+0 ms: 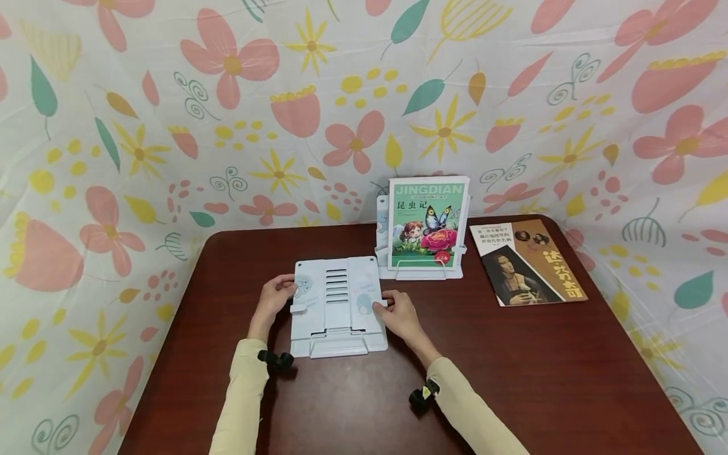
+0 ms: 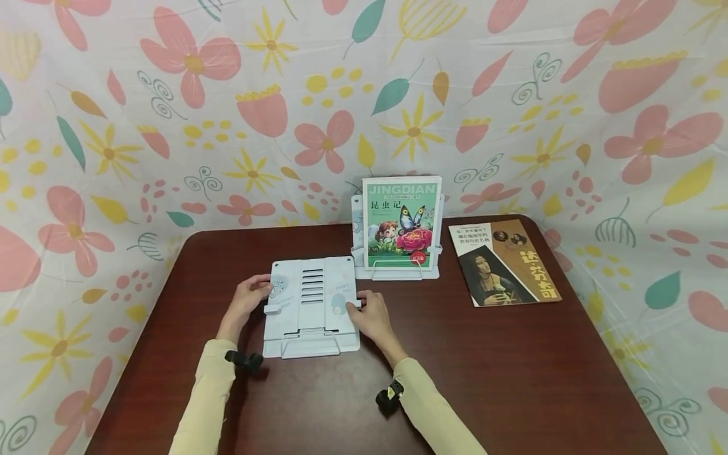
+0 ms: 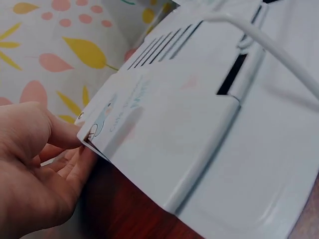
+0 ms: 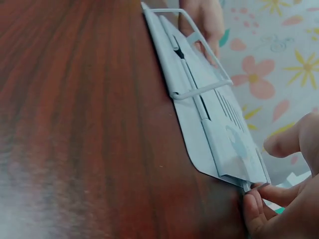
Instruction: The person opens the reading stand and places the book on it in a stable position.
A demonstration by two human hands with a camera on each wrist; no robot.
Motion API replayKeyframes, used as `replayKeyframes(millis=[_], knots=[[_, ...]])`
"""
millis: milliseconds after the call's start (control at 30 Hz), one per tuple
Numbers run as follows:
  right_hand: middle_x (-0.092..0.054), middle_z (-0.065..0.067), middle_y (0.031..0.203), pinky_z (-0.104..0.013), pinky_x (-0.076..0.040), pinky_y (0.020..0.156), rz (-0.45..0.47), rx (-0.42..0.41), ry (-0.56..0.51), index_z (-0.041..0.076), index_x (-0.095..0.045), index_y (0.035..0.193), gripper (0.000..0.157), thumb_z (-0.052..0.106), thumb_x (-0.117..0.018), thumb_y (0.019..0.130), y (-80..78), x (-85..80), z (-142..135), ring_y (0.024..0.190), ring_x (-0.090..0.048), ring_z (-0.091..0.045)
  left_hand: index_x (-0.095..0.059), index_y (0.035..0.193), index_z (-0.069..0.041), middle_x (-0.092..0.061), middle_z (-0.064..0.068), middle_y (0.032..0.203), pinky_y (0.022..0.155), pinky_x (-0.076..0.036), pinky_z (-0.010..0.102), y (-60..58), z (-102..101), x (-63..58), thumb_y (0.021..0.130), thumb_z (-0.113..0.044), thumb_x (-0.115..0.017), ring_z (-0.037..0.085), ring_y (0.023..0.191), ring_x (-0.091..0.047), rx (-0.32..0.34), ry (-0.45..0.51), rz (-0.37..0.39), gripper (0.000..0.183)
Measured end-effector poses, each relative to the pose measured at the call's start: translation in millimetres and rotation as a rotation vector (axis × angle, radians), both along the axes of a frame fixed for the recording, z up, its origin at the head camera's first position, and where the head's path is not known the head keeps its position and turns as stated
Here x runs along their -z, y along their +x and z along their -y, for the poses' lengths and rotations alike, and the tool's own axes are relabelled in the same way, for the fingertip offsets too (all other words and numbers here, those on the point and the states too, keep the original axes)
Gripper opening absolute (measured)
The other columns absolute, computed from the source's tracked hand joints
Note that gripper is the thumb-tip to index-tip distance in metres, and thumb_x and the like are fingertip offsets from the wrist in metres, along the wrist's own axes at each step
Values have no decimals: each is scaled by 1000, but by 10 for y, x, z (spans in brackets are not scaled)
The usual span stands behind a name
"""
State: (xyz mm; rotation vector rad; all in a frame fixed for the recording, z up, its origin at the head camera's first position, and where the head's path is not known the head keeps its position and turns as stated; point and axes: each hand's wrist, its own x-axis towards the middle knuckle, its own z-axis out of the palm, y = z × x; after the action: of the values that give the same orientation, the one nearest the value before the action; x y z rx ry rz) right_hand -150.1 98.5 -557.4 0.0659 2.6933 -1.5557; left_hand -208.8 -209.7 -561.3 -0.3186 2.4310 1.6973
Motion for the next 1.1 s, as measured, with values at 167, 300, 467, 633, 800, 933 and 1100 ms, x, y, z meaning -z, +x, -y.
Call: replayKeyframes(millis=[167,300,467,633,800,933,1100], knots=[[-68,-21,106,-35,-53,83,47,11,-113,-7,-67,118,32,14,-67,94,-62,-41,-23,95,-64,-28,-61,137,-6,-62,11,120,101,-53,38,8,26,-14,103,-14,-59,21,106,-62,-43,79,0,35],[-70,-20,111,-32,-55,84,140,-3,-241,-6,-67,121,31,13,-66,96,-150,-73,-81,99,-65,-25,-62,133,-4,-63,6,113,92,-55,28,49,41,-102,103,-12,-58,11,96,-61,-94,146,-30,31],[-67,-19,119,-38,-55,91,214,-23,-357,-3,-65,126,32,15,-61,101,-258,-153,-156,105,-63,-24,-63,130,0,-62,-2,103,88,-55,23,103,38,-282,102,-11,-60,7,93,-61,-129,230,-85,30],[-66,-18,116,-47,-54,97,164,-23,-434,-5,-64,123,28,11,-61,101,-278,-321,-145,107,-62,-29,-65,126,0,-62,-4,100,89,-56,22,191,44,-475,101,-14,-63,7,93,-61,-139,229,-178,29],[-66,-18,115,-48,-56,94,77,-20,-454,-5,-65,118,24,10,-62,100,-244,-474,-139,105,-62,-33,-68,119,1,-66,-5,99,90,-59,27,328,67,-645,99,-18,-67,12,92,-63,-134,167,-310,28],[-66,-13,113,-47,-56,94,65,-18,-491,-4,-66,116,23,11,-64,99,-198,-595,-151,101,-64,-27,-68,115,2,-69,-5,99,87,-59,26,463,88,-743,97,-19,-70,18,92,-67,-116,142,-364,27],[-65,-2,100,-35,-58,90,69,-44,-586,-3,-65,114,21,11,-65,99,-126,-719,-196,92,-63,-17,-66,111,6,-67,-6,94,81,-58,20,618,155,-832,97,-12,-70,14,86,-68,-25,146,-417,23]])
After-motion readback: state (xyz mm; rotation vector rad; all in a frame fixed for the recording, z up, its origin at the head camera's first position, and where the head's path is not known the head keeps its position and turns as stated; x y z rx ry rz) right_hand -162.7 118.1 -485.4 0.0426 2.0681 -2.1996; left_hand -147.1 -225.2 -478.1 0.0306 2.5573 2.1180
